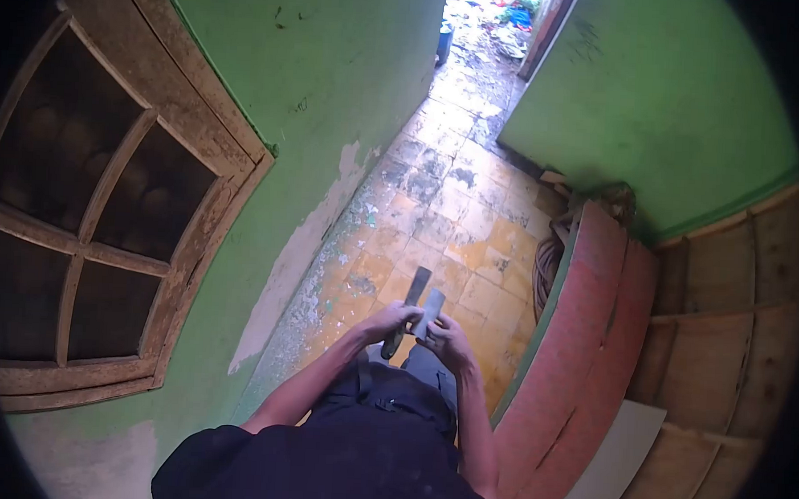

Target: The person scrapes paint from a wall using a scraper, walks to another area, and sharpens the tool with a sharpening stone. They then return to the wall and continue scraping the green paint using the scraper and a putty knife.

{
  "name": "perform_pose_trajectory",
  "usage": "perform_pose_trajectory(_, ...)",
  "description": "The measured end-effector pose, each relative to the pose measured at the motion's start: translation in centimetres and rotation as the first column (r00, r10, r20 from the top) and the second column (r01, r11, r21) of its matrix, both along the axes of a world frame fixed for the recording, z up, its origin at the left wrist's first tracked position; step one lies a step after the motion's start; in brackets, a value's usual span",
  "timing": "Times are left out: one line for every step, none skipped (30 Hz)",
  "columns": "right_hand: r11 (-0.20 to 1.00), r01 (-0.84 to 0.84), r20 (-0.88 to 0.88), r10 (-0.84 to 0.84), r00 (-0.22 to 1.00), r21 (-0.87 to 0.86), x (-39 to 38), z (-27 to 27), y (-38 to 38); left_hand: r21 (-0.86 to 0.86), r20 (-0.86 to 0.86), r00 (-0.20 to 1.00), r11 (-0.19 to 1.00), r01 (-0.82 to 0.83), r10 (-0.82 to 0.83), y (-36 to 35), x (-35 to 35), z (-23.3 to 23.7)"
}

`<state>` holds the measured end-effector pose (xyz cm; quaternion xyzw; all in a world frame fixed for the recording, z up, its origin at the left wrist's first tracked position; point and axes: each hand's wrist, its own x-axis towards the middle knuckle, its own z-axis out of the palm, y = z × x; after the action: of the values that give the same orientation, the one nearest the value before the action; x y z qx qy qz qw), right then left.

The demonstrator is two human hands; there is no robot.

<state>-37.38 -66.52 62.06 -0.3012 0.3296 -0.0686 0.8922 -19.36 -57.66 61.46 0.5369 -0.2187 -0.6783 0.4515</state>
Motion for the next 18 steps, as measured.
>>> perform_pose_trajectory(0.999, 0.016, -0.016, -0.016, 1.000, 0.033, 0.1, 0.1, -1.1, -0.001, -0.087, 0.994, 0.998, -0.060, 0.060, -1.4, -0.3, 0.0)
perform_pose_trajectory(0.999, 0.040, -0.020, -0.040, 0.999, 0.033, 0.2, 0.1, -2.3, -0.006, -0.068, 0.994, 0.997, -0.083, 0.082, -3.0, -0.6, -0.7)
perform_pose_trajectory(0.998, 0.057, -0.065, -0.059, 0.996, -0.037, 0.6, 0.0, -3.7, -0.007, -0.048, 0.993, 0.994, -0.107, 0.107, -4.6, -0.7, -1.4)
perform_pose_trajectory(0.992, 0.069, -0.106, -0.081, 0.991, -0.107, 1.1, -0.3, -5.1, 0.007, -0.031, 0.989, 0.990, -0.143, 0.143, -5.9, -0.6, -1.3)
perform_pose_trajectory(0.981, 0.077, -0.141, -0.103, 0.985, -0.179, 1.8, -0.6, -6.6, 0.019, -0.012, 0.984, 0.984, -0.179, 0.180, -7.3, -0.4, -1.1)
perform_pose_trajectory(0.965, 0.067, -0.223, -0.126, 0.967, -0.253, 2.7, -0.4, -8.2, 0.028, 0.009, 0.976, 0.976, -0.217, 0.217, -8.7, -0.2, -0.9)
perform_pose_trajectory(0.951, -0.005, -0.261, -0.080, 0.962, -0.309, 3.4, -0.6, -9.9, 0.026, 0.000, 0.959, 0.959, -0.283, 0.283, -10.2, -0.1, -0.5)
perform_pose_trajectory(0.927, -0.074, -0.292, -0.039, 0.956, -0.367, 4.3, -0.9, -12.0, 0.017, -0.004, 0.938, 0.938, -0.347, 0.347, -12.0, 0.1, -0.1)
perform_pose_trajectory(0.894, -0.143, -0.324, -0.003, 0.946, -0.424, 5.2, -1.2, -14.3, 0.005, -0.010, 0.913, 0.913, -0.408, 0.408, -14.0, 0.5, 0.0)
perform_pose_trajectory(0.858, -0.182, -0.326, 0.018, 0.945, -0.480, 6.0, -1.2, -16.2, 0.000, 0.011, 0.906, 0.906, -0.424, 0.424, -15.9, 1.3, -1.1)
perform_pose_trajectory(0.740, -0.236, -0.371, -0.020, 0.928, -0.630, 6.6, -1.2, -17.7, 0.033, 0.002, 0.883, 0.883, -0.468, 0.469, -17.9, 1.7, -2.0)
perform_pose_trajectory(0.589, -0.301, -0.412, -0.059, 0.909, -0.750, 6.8, -0.9, -19.2, 0.019, -0.021, 0.842, 0.842, -0.539, 0.539, -20.0, 1.6, -2.5)
perform_pose_trajectory(0.399, -0.355, -0.424, -0.097, 0.901, -0.845, 7.6, -0.4, -21.7, -0.010, -0.038, 0.787, 0.787, -0.617, 0.616, -22.5, 2.3, -2.8)
perform_pose_trajectory(0.308, -0.431, -0.459, -0.024, 0.888, -0.848, 7.8, -0.4, -24.4, -0.008, 0.073, 0.751, 0.754, -0.657, 0.656, -24.6, 2.8, -2.9)
perform_pose_trajectory(0.333, -0.429, -0.437, 0.054, 0.898, -0.840, 8.3, 0.4, -26.6, -0.027, 0.117, 0.709, 0.716, -0.698, 0.695, -26.6, 3.2, -2.2)
perform_pose_trajectory(0.424, -0.477, -0.456, 0.157, 0.876, -0.770, 8.6, 1.2, -28.9, -0.042, 0.161, 0.669, 0.682, -0.730, 0.726, -28.4, 3.4, -1.8)
perform_pose_trajectory(0.498, -0.526, -0.461, 0.258, 0.849, -0.689, 9.1, 2.0, -31.2, -0.061, 0.201, 0.625, 0.647, -0.760, 0.754, -30.2, 3.7, -1.4)
perform_pose_trajectory(0.436, -0.551, -0.456, 0.310, 0.834, -0.712, 10.0, 3.9, -33.1, -0.072, 0.251, 0.617, 0.650, -0.756, 0.746, -31.6, 4.1, -1.9)
